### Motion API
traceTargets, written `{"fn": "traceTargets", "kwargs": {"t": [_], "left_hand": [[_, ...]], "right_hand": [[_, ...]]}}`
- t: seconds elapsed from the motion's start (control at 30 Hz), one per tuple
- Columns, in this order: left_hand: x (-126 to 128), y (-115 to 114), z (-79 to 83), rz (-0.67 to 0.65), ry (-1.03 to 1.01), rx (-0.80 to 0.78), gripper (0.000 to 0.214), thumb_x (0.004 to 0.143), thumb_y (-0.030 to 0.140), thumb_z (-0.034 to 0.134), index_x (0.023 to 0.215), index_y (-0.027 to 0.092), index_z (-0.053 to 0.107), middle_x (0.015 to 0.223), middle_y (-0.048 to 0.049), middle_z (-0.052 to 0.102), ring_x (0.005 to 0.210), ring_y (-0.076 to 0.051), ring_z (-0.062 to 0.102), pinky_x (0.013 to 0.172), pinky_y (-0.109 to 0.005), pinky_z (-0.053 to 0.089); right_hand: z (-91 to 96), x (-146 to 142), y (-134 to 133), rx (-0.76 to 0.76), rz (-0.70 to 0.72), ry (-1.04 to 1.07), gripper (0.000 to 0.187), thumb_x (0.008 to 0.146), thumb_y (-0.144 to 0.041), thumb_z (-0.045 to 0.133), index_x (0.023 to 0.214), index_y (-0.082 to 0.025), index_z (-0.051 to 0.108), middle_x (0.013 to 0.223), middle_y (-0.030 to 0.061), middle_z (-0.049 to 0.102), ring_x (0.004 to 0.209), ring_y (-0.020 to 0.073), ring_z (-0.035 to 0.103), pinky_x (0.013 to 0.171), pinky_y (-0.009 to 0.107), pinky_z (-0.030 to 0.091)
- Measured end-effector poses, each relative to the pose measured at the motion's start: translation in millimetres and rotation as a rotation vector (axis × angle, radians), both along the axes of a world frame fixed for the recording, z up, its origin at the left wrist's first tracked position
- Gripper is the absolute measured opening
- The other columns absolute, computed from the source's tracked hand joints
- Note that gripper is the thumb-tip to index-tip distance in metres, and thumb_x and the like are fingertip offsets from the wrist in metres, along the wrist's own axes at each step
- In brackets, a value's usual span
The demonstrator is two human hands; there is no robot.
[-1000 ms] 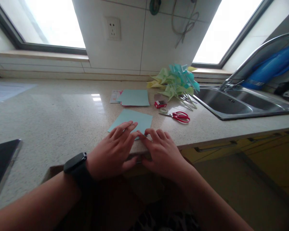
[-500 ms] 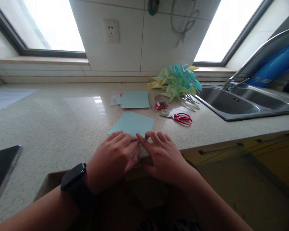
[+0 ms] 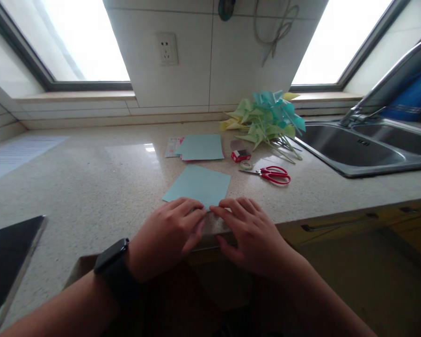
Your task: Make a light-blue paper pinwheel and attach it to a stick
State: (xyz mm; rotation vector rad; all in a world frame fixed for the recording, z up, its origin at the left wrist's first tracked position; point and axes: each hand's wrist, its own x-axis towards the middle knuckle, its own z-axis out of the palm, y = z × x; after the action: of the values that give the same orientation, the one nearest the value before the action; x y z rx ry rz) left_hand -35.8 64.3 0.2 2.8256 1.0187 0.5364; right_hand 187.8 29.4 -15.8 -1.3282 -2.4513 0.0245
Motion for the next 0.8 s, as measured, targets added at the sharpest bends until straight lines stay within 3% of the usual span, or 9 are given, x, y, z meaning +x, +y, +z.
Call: {"fn": "traceTargets", "kwargs": {"t": [0.33,0.6,0.8], "left_hand": [[-3,0,2.2,-0.017,-0.013,-0.037,0.022,0.098,0.020,0.055,0.115,0.020,0.069,0.120,-0.0078,0.070,0.108,-0.026,0.064,0.095,-0.046,0.056],[-7,1,6.3,-0.072,0.020,-0.053,0.022,0.097,0.022,0.055,0.115,0.023,0.068,0.122,-0.0073,0.068,0.108,-0.027,0.064,0.092,-0.048,0.056],[-12,1,2.3,-0.174,0.041,-0.008,0.038,0.088,0.012,0.058,0.124,0.023,0.063,0.128,-0.0073,0.067,0.110,-0.030,0.064,0.093,-0.052,0.057]], "right_hand": [[-1.2,-2,0,0.012,-0.004,0.034,0.042,0.090,-0.033,0.060,0.130,-0.021,0.060,0.126,0.0086,0.062,0.112,0.0306,0.052,0.101,0.049,0.038],[2.8,6,-1,-0.011,0.087,0.098,0.036,0.091,-0.025,0.058,0.126,-0.021,0.058,0.131,0.0063,0.064,0.118,0.0272,0.052,0.103,0.046,0.035],[1.6,14,-4,-0.022,0.146,0.117,0.029,0.092,-0.023,0.058,0.121,-0.023,0.060,0.123,0.0037,0.066,0.111,0.0243,0.055,0.099,0.044,0.037]]}}
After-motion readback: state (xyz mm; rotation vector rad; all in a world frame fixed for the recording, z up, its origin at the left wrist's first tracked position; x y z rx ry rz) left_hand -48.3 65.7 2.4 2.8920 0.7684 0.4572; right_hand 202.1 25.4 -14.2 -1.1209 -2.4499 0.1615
